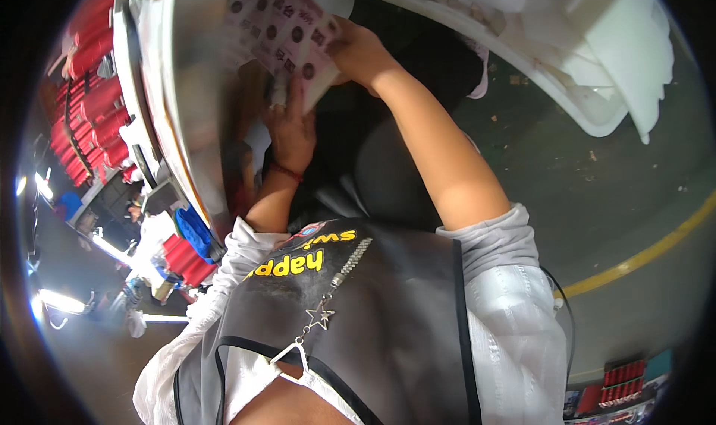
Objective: The person applies a gold neck label to a red cylindrical bottle, smooths it with a green squeegee, then applies a full-body red label and trims the edges. They use scissors to cut a sheet of printed labels and continue handling the bottles and label sheets.
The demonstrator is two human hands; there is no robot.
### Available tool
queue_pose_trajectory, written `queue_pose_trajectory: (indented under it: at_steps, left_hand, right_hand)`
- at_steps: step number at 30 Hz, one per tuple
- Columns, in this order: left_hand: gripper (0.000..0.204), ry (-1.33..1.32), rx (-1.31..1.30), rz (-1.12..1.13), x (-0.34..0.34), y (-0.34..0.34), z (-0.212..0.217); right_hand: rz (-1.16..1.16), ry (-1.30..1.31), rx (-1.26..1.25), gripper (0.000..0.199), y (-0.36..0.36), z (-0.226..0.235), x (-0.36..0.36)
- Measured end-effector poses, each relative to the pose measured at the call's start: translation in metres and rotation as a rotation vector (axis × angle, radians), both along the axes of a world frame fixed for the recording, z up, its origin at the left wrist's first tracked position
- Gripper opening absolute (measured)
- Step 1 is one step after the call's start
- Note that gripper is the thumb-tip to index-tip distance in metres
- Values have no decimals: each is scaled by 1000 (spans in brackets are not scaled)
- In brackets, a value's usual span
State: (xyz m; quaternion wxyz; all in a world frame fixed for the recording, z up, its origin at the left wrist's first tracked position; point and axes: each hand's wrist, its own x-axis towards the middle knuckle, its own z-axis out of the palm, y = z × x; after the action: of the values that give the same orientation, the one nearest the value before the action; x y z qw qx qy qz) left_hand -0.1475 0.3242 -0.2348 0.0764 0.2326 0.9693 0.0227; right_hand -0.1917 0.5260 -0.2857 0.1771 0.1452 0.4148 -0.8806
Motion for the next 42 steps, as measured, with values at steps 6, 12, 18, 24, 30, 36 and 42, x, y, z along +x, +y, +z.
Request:
queue_pose_trajectory:
  at_steps: [6,12,18,24,30,36,42]
  left_hand:
    - [72,-372,801,611,63,-12,36]
    - [62,-512,1373,1286,79,-53,37]
    - [59,-629,1424,1055,92,-72,35]
    - [37,-1291,1772,808,90,-72,46]
    - [32,-1157,1801,483,100,-90,76]
    - [43,-1258,1915,85,104,-134,99]
    - [55,-925,1972,189,123,-139,178]
  right_hand:
    - [-120,33,-115,42,66,10,64]
    - [-181,-111,-72,50,139,48,140]
    - [-236,57,158,51,206,102,205]
    - [-345,209,296,50,222,169,251]
    - [-338,303,392,45,212,168,238]
    - [-307,415,354,45,195,173,224]
    - [-204,427,248,52,141,195,168]
